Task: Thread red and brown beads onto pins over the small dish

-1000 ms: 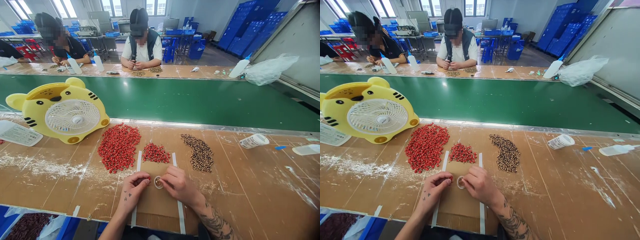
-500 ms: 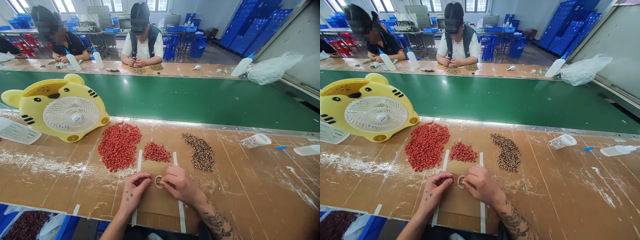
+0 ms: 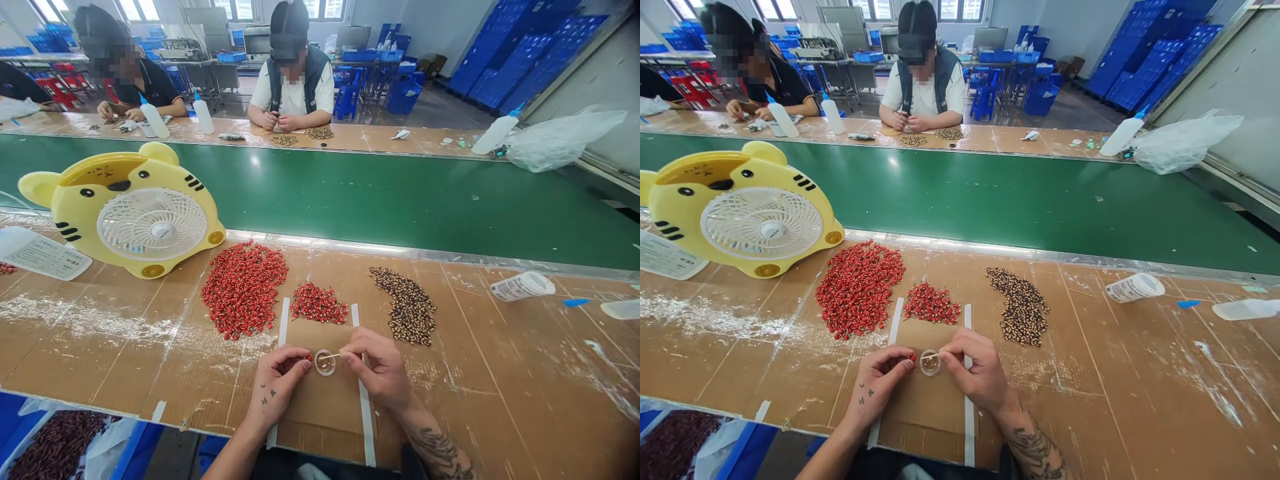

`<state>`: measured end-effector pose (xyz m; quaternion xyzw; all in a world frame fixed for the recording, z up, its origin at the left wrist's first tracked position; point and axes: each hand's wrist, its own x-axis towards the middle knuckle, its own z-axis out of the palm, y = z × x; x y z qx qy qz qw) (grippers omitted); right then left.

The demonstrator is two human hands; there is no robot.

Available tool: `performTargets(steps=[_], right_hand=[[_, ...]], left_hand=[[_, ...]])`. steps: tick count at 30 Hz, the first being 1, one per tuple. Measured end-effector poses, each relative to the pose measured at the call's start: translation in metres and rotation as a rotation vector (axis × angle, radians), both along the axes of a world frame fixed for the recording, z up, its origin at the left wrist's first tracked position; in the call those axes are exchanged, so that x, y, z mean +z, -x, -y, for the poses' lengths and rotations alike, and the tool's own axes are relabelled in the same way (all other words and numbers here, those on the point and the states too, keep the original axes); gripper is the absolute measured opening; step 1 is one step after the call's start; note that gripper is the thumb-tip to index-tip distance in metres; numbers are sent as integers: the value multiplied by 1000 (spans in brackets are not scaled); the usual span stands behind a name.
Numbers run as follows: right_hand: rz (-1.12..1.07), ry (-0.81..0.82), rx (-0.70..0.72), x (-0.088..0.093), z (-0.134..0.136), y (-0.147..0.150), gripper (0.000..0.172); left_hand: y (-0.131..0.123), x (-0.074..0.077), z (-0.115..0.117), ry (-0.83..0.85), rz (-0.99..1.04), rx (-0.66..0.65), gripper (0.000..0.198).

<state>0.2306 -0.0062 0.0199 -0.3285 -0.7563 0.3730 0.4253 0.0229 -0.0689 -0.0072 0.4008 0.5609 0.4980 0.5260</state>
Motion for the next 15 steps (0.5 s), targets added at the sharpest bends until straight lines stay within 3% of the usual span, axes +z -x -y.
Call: performTargets(steps=[10, 15], right_hand=[[59, 60, 30, -2, -2, 8, 19], [110, 40, -20, -2, -1, 11, 29]], left_hand=[[-1, 1, 1, -25, -10, -40, 11], [-1, 2, 0, -20, -35, -42, 12]])
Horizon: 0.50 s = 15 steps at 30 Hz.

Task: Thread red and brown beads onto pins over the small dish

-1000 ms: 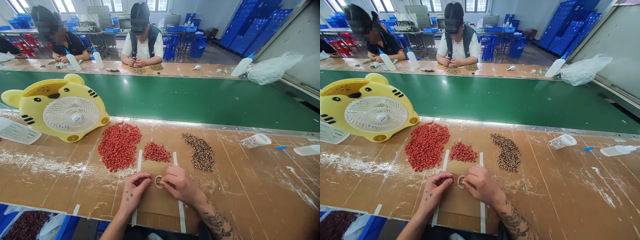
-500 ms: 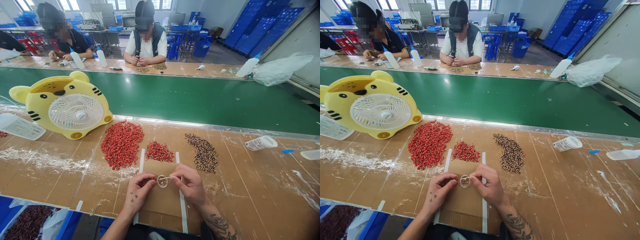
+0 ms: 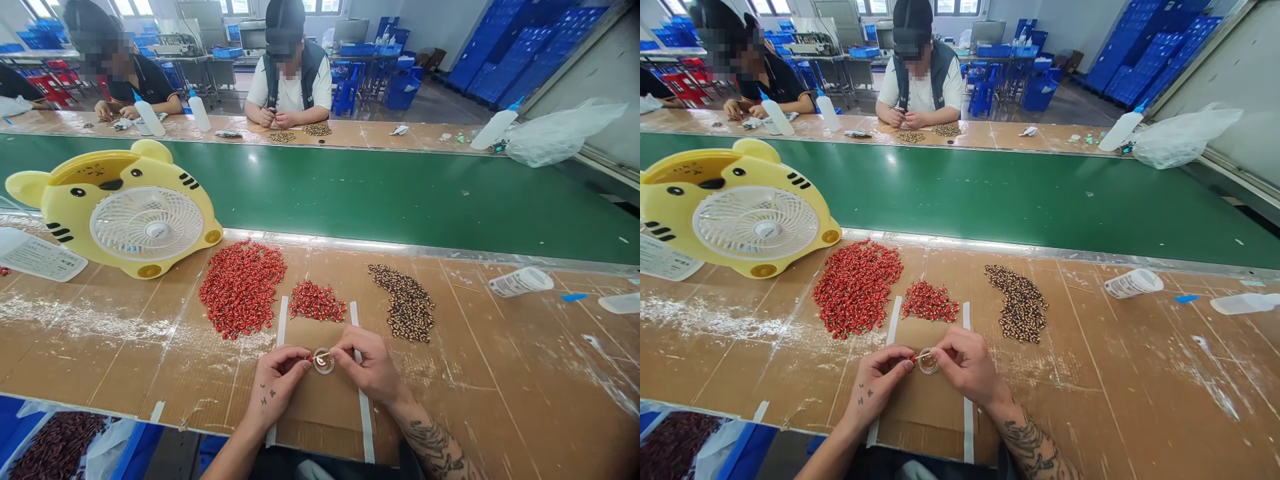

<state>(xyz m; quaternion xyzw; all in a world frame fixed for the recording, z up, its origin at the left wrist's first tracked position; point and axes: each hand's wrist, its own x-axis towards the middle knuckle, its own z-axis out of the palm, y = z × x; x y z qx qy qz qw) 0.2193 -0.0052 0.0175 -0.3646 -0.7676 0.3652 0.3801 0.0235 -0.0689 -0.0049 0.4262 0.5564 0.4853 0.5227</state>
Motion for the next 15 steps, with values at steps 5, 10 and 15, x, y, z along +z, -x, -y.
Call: performTargets(steps=[5, 10, 15], right_hand=[[40, -38, -42, -4, 3, 5, 40], [29, -32, -21, -4, 1, 2, 45], [96, -106, 8, -4, -3, -6, 49]], left_hand=[[1, 0, -1, -9, -13, 11, 11], [1, 3, -1, -48, -33, 3, 10], [2, 1, -1, -51, -48, -1, 10]])
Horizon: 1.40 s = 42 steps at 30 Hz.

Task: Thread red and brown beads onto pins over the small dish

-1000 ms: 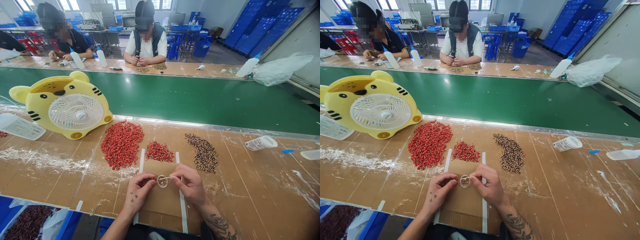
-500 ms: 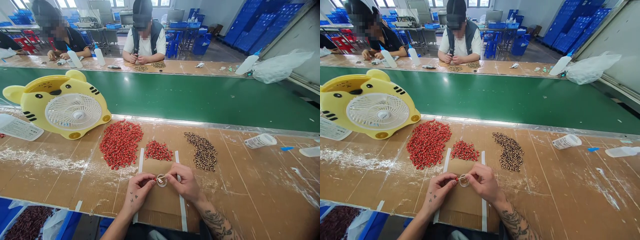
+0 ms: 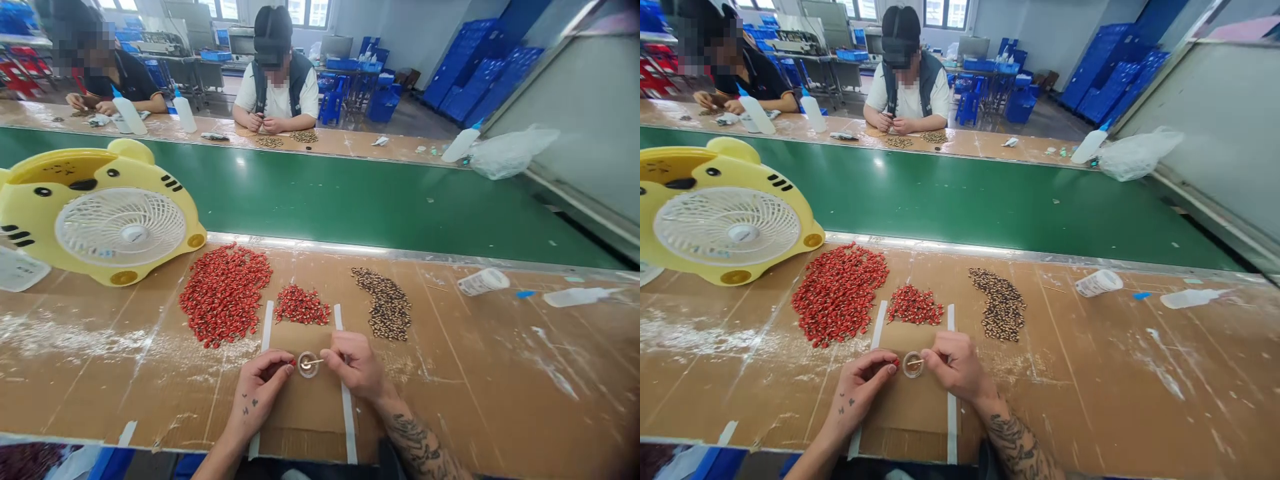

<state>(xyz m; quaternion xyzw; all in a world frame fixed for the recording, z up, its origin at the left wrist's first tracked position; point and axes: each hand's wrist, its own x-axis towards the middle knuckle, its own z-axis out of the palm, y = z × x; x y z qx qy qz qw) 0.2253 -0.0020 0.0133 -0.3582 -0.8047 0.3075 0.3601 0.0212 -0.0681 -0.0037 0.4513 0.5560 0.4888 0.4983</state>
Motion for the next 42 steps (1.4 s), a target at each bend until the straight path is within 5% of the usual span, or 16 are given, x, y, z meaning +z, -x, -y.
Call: performTargets(steps=[6, 10, 13, 17, 24, 32, 42], right_hand=[[198, -16, 23, -6, -6, -5, 49], [232, 97, -222, 8, -26, -38, 33], [379, 34, -300, 17, -49, -73, 16], [642, -90, -208, 19, -70, -100, 19], [780, -82, -127, 9, -84, -99, 21], [660, -4, -163, 15, -90, -91, 16], [129, 255, -357, 0, -67, -107, 11]], left_hand=[[4, -9, -2, -22, -16, 10, 12], [5, -8, -2, -45, -49, 4, 12], [5, -5, -2, -55, -60, -8, 12], [4, -3, -2, -65, -60, -22, 13], [5, -3, -1, -52, -57, -26, 14], [6, -7, 0, -60, -73, -43, 15], [5, -7, 0, -60, -38, -31, 12]])
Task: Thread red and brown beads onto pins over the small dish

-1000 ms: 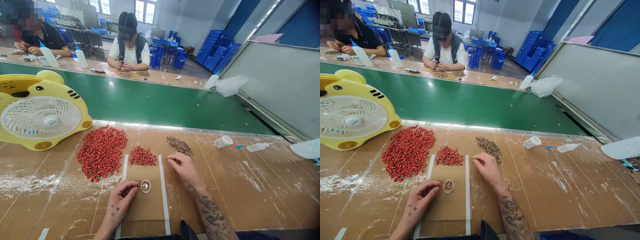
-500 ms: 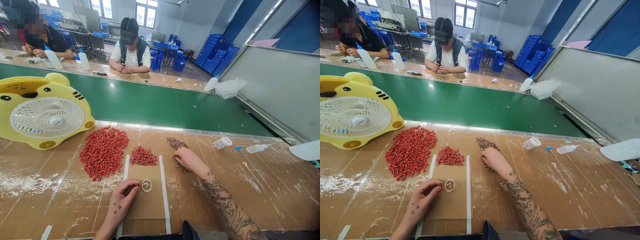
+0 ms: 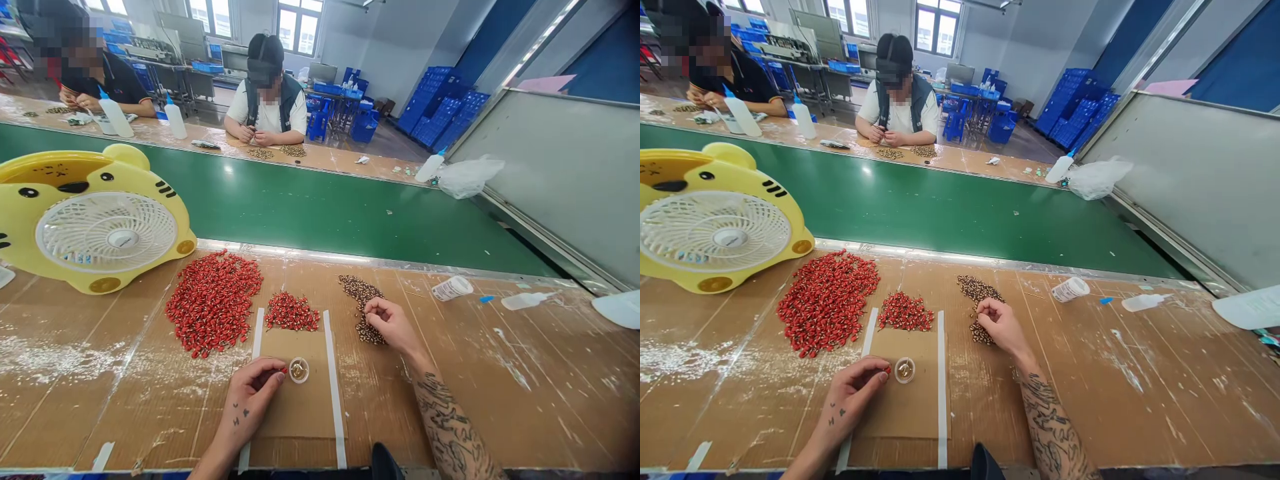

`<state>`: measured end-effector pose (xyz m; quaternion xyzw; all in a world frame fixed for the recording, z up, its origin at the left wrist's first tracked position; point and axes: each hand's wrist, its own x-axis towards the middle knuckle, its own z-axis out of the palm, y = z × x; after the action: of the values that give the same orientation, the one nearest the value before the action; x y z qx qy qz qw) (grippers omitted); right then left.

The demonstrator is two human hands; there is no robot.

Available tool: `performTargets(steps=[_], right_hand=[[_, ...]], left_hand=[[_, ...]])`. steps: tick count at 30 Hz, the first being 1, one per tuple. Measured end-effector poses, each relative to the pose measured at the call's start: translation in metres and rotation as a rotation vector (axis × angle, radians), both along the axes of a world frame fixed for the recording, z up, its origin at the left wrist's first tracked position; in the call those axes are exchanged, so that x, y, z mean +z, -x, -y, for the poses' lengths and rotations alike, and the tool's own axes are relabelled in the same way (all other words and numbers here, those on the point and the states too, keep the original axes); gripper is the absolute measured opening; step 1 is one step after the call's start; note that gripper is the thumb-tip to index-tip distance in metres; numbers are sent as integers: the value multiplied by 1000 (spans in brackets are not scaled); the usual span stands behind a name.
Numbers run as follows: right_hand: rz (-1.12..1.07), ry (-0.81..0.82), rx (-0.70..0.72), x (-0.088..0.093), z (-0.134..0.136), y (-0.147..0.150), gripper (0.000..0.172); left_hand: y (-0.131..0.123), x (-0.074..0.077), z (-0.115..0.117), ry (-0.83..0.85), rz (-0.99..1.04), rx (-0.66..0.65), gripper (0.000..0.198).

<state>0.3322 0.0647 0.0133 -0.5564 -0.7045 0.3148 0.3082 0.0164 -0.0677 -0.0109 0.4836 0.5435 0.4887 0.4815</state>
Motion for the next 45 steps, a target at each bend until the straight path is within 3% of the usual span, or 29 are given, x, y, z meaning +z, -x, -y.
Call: performTargets(steps=[6, 11, 14, 19, 26, 35, 45], right_hand=[[-240, 48, -1, -13, 26, 28, 18], [-452, 136, 102, -8, 47, 64, 24], [-629, 183, 182, -2, 56, 80, 19], [-792, 117, 350, -1, 67, 99, 7], [-628, 78, 427, 6, 81, 120, 10], [-250, -185, 513, 18, 86, 130, 13], [-178, -211, 540, 16, 88, 136, 16]], left_hand=[[0, 0, 1, -8, 0, -19, 11], [0, 0, 2, -18, 22, -12, 11], [0, -1, 1, -23, 32, -7, 11], [1, -4, 3, -29, 89, 6, 11], [0, -6, 9, -5, 211, 22, 10], [0, -2, 8, -116, 163, -3, 8], [1, 3, 6, -202, 60, -17, 10]])
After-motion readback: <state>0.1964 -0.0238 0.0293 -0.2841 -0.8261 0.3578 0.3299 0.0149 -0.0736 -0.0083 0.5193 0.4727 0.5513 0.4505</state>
